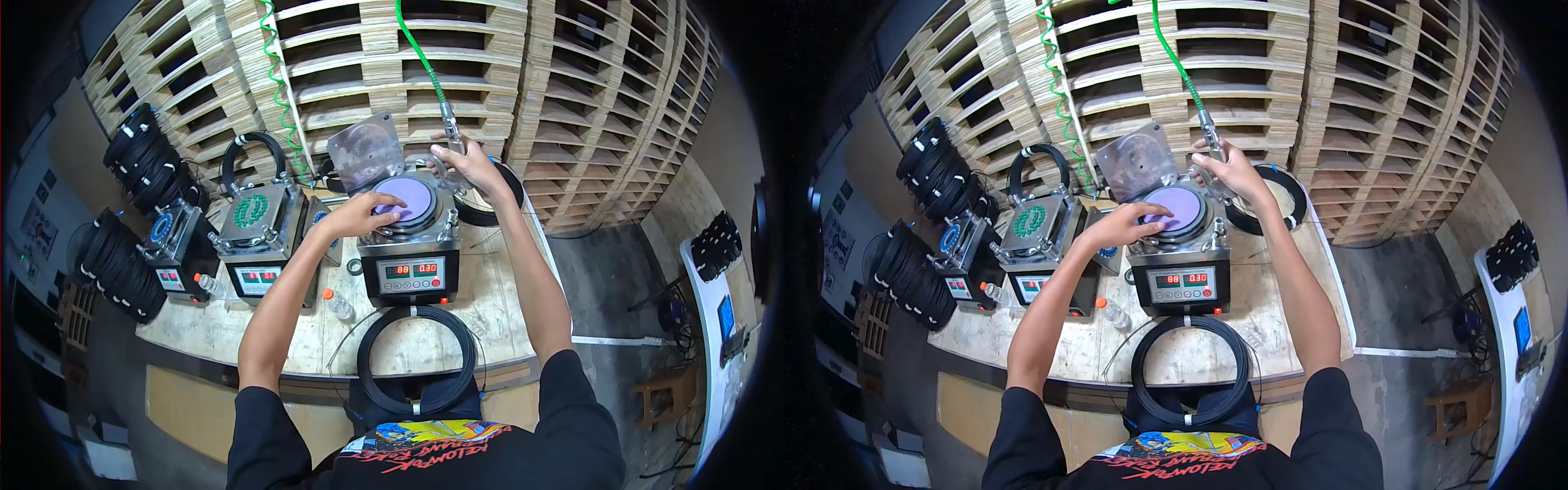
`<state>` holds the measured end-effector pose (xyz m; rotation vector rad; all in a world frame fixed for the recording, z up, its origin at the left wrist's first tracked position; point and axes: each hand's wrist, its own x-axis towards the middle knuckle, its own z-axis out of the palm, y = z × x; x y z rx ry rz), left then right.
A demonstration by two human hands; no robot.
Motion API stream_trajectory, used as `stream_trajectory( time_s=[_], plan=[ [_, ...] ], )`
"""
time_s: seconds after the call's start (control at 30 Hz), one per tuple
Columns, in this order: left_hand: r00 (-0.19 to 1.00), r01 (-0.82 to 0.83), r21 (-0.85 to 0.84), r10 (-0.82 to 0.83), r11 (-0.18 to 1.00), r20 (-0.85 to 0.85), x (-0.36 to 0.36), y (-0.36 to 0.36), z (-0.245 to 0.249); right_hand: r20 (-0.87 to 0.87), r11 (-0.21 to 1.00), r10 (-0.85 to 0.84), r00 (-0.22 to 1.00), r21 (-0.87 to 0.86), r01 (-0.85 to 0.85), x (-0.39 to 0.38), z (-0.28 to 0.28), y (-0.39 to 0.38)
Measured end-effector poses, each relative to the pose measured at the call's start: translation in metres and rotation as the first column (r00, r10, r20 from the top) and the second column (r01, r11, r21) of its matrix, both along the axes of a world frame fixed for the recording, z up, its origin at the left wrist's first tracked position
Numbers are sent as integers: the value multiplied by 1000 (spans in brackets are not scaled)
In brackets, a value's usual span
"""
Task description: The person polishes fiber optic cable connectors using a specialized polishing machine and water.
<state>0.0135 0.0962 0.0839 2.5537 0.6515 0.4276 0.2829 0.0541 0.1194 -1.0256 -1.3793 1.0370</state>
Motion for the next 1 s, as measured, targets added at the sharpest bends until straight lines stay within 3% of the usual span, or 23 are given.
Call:
stream_trajectory(
  time_s=[0.03, 0.07, 0.1, 0.17, 0.23, 0.37, 0.43, 0.47, 0.53, 0.63, 0.73, 0.8, 0.87, 0.93, 1.0],
  plan=[
    [999, -46, -170, 48, 984, 8, -4, -5, 7, 0, 999, 41, 999, -23, -41, -1, 0, 2],
    [980, 39, -254, 12, 966, 196, -10, 9, -10, 30, 997, 76, 997, -2, -76, -4, -1, 3],
    [969, -25, -490, 142, 872, 203, -12, -14, 17, 70, 991, 126, 990, -47, -123, -7, 0, 3],
    [896, 67, -436, 138, 898, 423, -20, -14, 22, 160, 975, 214, 964, -95, -201, -18, 5, 2],
    [892, 66, -440, 145, 896, 428, -27, -25, 40, 228, 954, 296, 928, -119, -275, -33, 2, 2],
    [879, 168, -456, 76, 874, 470, -37, -30, 61, 202, 863, 505, 839, -118, -491, -65, 5, -8],
    [853, 154, -478, 127, 865, 506, -46, -31, 70, 242, 914, 402, 883, -46, -403, -71, -11, 2],
    [890, 49, -402, 143, 914, 433, -57, -22, 75, 244, 913, 404, 881, -46, -406, -68, -15, 5],
    [839, -19, -436, 252, 900, 482, -71, -14, 86, 211, 915, 400, 892, -40, -401, -61, -13, 6],
    [810, -191, -453, 401, 870, 428, -94, 15, 111, 384, 986, -35, 922, 161, -30, -47, -42, 18],
    [769, -379, -399, 524, 835, 365, -116, 66, 126, 482, 874, -411, 773, 450, 184, -32, -85, 28],
    [681, -524, -399, 651, 753, 335, -121, 85, 137, 476, 828, -495, 727, 511, 229, -36, -85, 22],
    [677, -585, -381, 690, 716, 257, -132, 125, 137, 448, 747, -619, 645, 591, 306, -44, -77, 15],
    [679, -609, -361, 700, 706, 221, -138, 147, 139, 438, 751, -611, 659, 584, 308, -42, -78, 15],
    [585, -666, -431, 785, 609, 205, -141, 171, 132, 420, 770, -594, 686, 544, 334, -42, -77, 15]
  ],
)
